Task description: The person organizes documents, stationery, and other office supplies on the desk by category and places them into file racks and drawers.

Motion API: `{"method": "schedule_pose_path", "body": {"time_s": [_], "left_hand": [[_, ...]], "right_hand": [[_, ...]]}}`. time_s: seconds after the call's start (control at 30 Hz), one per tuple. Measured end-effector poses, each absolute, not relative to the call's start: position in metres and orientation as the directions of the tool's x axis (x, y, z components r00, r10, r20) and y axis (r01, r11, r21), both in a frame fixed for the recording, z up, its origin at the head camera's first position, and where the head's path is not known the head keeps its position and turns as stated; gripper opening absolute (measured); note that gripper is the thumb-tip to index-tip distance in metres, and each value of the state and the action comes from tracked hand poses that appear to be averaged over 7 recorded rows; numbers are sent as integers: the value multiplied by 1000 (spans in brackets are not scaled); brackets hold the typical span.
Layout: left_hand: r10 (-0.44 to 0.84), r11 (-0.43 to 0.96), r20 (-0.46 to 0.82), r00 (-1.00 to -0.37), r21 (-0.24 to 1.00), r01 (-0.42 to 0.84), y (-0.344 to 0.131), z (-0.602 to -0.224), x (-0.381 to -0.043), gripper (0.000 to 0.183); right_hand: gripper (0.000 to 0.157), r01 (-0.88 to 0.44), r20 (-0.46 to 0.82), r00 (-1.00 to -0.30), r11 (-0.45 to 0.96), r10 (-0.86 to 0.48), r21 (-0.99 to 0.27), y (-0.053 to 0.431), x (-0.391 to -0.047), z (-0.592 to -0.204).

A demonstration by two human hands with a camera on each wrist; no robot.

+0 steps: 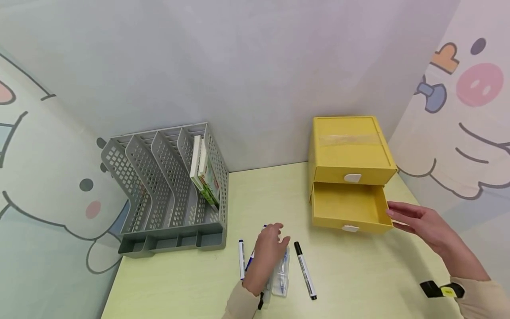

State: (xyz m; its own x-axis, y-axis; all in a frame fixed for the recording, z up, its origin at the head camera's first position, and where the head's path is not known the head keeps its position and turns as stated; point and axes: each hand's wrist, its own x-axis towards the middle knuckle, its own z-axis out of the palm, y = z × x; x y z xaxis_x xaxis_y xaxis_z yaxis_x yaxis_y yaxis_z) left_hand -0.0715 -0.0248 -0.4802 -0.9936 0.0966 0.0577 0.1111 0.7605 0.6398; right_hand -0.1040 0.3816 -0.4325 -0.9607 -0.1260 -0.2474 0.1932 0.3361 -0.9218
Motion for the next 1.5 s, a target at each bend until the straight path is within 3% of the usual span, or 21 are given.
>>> {"method": "schedule_pose_path", "body": {"time_s": [0.23, 0.37, 0.57, 0.93, 1.17, 1.5], "left_hand": [[64, 828, -57, -996, 560, 22, -23, -492, -53, 31], [47, 871, -88, -995, 491, -3, -21, -496, -50, 30], [44, 898, -95, -994, 440, -2, -19, -500, -49, 32], [46, 810, -90, -995, 587, -16, -14, -506, -44, 33], [58, 783, -69, -996, 622, 3, -11, -510, -44, 34], [55, 736, -133, -990, 675, -50, -10, -509, -39, 27]], "right_hand": [[46, 187, -244, -962, 357, -120, -915, 381, -103, -431], [44, 182, -235, -965, 352, -113, -918, 381, -103, -432], [53, 183, -236, -967, 381, -98, -906, 381, -103, -434], [44, 168, -221, -969, 368, -107, -915, 381, -102, -436], [49, 178, -234, -966, 374, -109, -910, 381, -104, -436], [39, 169, -219, -971, 363, -100, -916, 382, -101, -435]]}}
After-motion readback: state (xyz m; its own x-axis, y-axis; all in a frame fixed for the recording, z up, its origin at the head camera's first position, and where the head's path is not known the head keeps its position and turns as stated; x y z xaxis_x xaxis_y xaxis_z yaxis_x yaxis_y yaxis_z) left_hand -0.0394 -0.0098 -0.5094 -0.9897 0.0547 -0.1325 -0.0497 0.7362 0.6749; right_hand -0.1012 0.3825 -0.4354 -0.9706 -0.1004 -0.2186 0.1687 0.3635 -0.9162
